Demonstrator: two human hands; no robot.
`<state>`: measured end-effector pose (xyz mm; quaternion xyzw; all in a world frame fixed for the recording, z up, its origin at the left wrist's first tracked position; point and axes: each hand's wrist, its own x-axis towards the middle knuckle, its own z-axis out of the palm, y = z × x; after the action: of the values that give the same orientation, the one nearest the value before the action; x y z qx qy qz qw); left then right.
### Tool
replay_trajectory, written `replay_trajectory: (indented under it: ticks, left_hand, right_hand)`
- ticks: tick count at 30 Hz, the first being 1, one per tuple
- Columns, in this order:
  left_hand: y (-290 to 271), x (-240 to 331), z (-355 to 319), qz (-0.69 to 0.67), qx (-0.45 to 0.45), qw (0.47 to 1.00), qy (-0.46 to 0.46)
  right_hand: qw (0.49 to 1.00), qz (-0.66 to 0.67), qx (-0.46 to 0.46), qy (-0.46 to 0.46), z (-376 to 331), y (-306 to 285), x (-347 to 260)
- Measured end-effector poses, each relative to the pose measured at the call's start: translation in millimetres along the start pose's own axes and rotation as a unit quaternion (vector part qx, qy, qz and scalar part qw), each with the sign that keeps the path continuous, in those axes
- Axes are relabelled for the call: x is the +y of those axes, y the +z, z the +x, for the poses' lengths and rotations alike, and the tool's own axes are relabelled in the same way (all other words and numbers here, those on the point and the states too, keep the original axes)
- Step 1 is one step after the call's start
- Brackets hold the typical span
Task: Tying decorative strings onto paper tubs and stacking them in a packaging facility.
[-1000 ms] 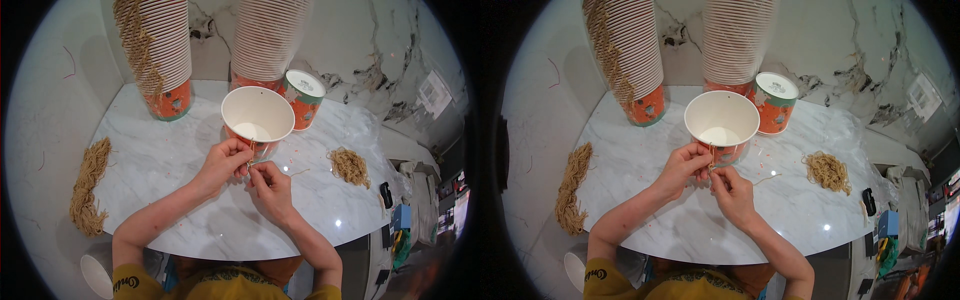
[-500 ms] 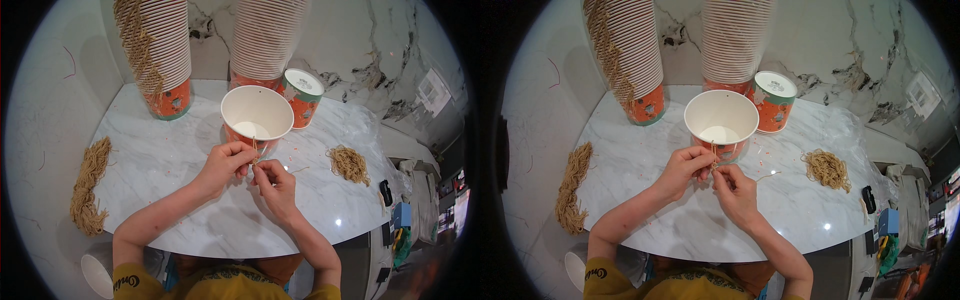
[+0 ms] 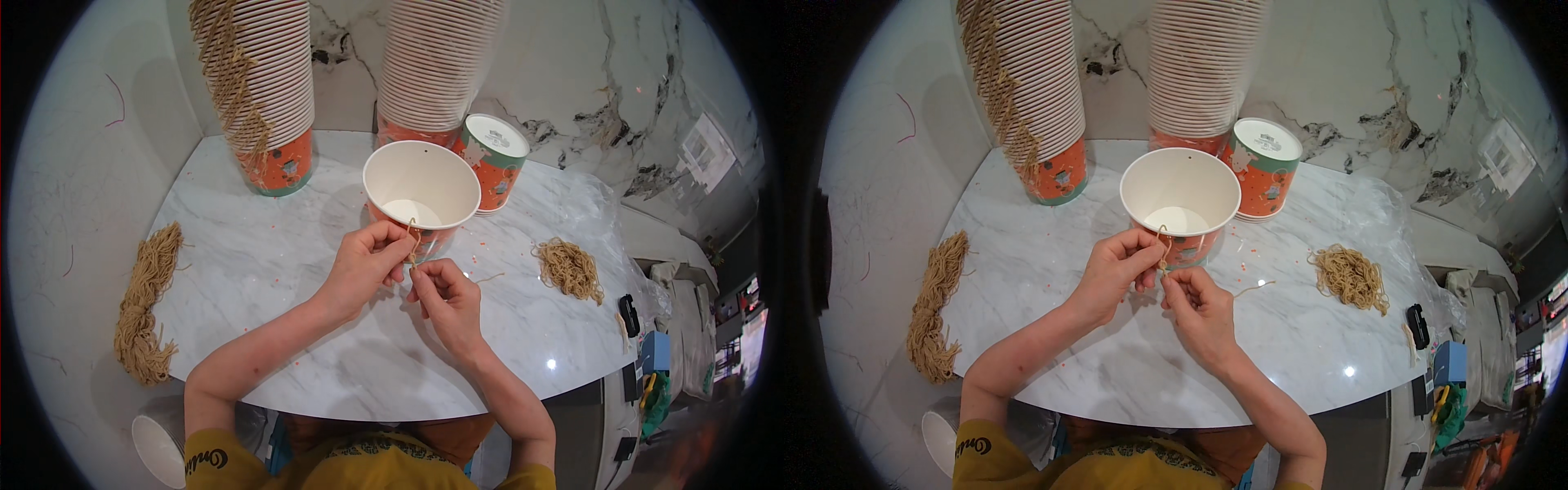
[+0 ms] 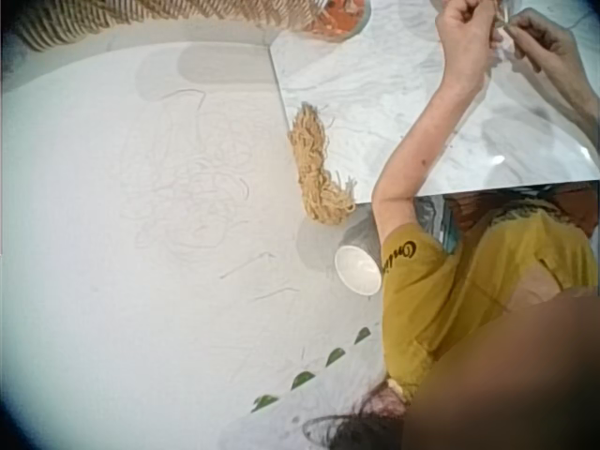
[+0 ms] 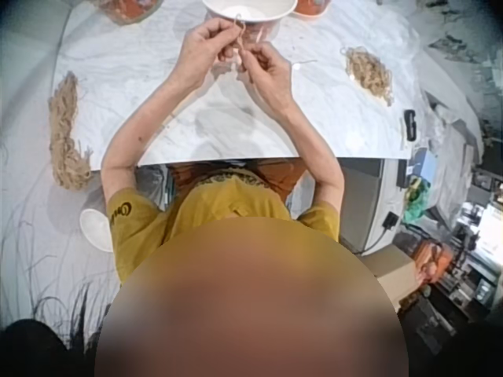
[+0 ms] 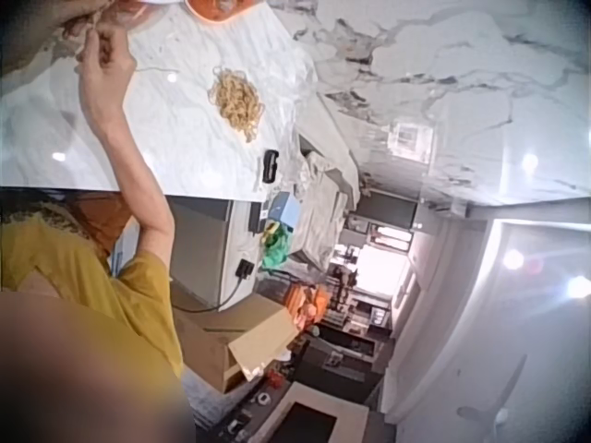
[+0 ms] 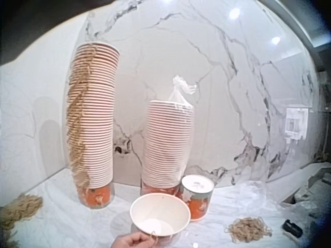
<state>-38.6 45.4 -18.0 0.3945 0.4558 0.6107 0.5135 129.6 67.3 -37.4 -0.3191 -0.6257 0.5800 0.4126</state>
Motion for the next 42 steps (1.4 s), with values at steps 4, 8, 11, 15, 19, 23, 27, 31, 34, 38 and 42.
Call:
replay_trajectory:
  ticks: [4,8,11,15,19,23,27,31,34,38,42]
  left_hand:
    - [3,6,-4,0.008,-0.006,1.0,-0.009]
    - [0,3,-2,0.041,0.002,0.999,0.005]
    - [2,1,-2,0.041,-0.012,0.999,0.023]
    - [1,0,0,0.043,-0.009,0.999,0.027]
    - [1,2,-1,0.048,-0.012,0.999,0.021]
    - [1,4,-2,0.054,-0.013,0.998,0.026]
    - [1,9,-1,0.039,-0.019,0.999,0.024]
    - [1,7,0,0.048,0.0,0.999,0.019]
    - [7,-1,-4,0.045,-0.015,0.998,0.03]
    - [12,-16,-8,0.051,-0.011,0.997,0.057]
    - [13,-16,-10,0.049,0.0,0.998,0.049]
  right_hand:
    - [1.0,0.028,-0.006,0.008,2,-2,-2]
    - [0.991,0.107,-0.02,0.082,9,-8,-13]
    - [0.981,0.15,-0.051,0.109,14,-12,-8]
    - [0.975,0.166,-0.05,0.136,16,-8,-8]
    - [0.963,0.223,-0.038,0.147,16,-8,-2]
    - [0.957,0.236,-0.044,0.16,16,-9,-5]
    - [0.951,0.255,-0.057,0.163,15,-10,-10]
    - [0.948,0.26,-0.051,0.175,15,-9,-12]
    - [0.946,0.268,-0.033,0.181,15,-10,-8]
    - [0.942,0.273,-0.04,0.191,13,-15,-8]
    - [0.943,0.261,-0.044,0.201,10,-17,-9]
